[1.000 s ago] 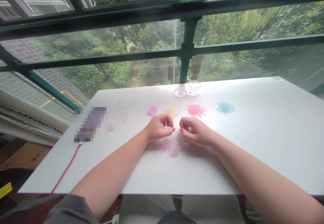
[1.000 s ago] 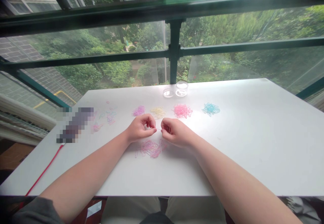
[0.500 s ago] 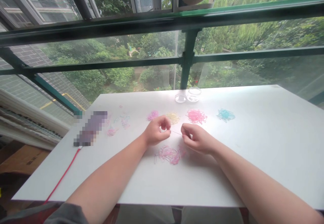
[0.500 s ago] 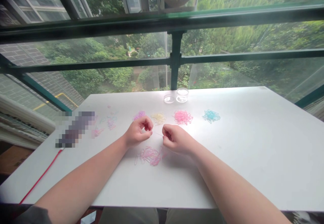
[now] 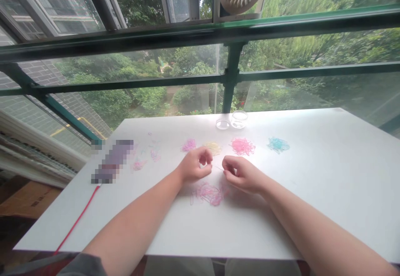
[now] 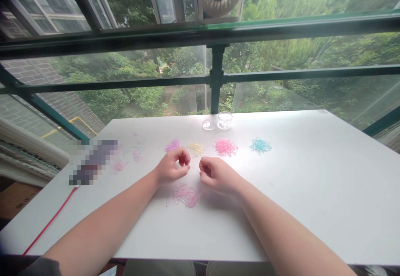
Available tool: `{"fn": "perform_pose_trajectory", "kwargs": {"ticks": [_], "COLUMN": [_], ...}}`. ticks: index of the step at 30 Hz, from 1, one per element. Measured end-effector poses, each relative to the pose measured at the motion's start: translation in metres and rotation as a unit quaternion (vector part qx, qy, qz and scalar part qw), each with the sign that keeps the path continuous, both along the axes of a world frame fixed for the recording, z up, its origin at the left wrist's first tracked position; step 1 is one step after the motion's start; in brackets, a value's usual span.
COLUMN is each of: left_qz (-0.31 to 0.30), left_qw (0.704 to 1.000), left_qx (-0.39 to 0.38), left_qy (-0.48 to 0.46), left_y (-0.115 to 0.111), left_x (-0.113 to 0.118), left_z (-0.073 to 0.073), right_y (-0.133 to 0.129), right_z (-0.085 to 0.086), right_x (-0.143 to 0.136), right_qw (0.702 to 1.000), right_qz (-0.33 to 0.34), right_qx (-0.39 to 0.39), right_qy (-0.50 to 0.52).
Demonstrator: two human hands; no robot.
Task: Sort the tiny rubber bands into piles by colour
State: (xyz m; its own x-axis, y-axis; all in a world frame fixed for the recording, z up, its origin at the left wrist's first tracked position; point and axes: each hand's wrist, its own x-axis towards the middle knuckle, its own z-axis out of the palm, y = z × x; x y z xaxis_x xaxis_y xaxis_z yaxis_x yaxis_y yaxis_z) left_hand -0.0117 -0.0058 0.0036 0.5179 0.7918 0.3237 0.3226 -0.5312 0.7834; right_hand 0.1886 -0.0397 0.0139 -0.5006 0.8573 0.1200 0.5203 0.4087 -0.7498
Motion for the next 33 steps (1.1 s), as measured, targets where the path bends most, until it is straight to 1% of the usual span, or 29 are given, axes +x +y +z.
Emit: {"fn": "perform_pose_trajectory", "kwargs": {"ticks": [2,4,6,9,10,11,13,18,20,23,25,27,31,33], "left_qz": [0.054,0.078,0.053,-0.033,-0.051,-0.055,-0.038,0.070,0.067,0.016,0.009,0.037,0.115,0.118], "left_qw": [0.998,0.997,0.998,0.998,0.997,0.996,0.997,0.997,0.997,0.998,0.998,0.998,0.993,0.993], "left_qx": [0.017,0.021,0.012,-0.005,-0.005,-0.004,0.005,0.028,0.023,0.014,0.016,0.025,0.026,0.018], "left_qy": [-0.013,-0.009,0.010,0.053,0.064,0.070,0.069,0.026,0.027,0.051,0.056,0.049,0.020,0.016], "left_y": [0.006,0.008,0.003,-0.011,-0.015,-0.017,-0.015,0.000,-0.001,-0.011,-0.016,-0.014,0.000,0.002], "left_x": [-0.005,-0.006,-0.002,0.008,0.011,0.013,0.012,0.000,0.000,0.008,0.011,0.011,0.000,-0.002], "left_z": [0.000,0.000,0.001,0.002,0.001,0.001,0.000,0.001,0.002,0.004,0.004,0.003,0.000,0.000], "right_y": [0.000,0.000,0.001,0.001,0.001,0.001,0.001,0.001,0.002,0.003,0.003,0.003,0.003,0.003], "right_z": [0.001,0.002,0.001,-0.003,-0.004,-0.005,-0.004,0.000,0.000,-0.003,-0.004,-0.003,0.000,0.000], "right_x": [0.000,-0.001,-0.001,-0.001,-0.001,-0.001,-0.001,-0.001,-0.001,0.000,0.001,0.001,0.000,-0.001], "right_qw": [1.000,1.000,1.000,1.000,1.000,1.000,1.000,1.000,1.000,1.000,1.000,1.000,1.000,1.000], "right_qz": [0.005,0.009,0.011,0.008,0.006,0.004,0.002,0.004,0.005,-0.002,-0.007,-0.007,0.000,0.001], "right_qx": [0.003,0.004,0.000,-0.007,-0.008,-0.008,-0.005,0.002,0.000,-0.002,-0.001,-0.001,0.000,0.000], "right_qy": [-0.003,-0.007,-0.008,-0.001,0.001,0.001,-0.003,-0.012,-0.010,-0.011,-0.012,-0.011,-0.012,-0.014]}}
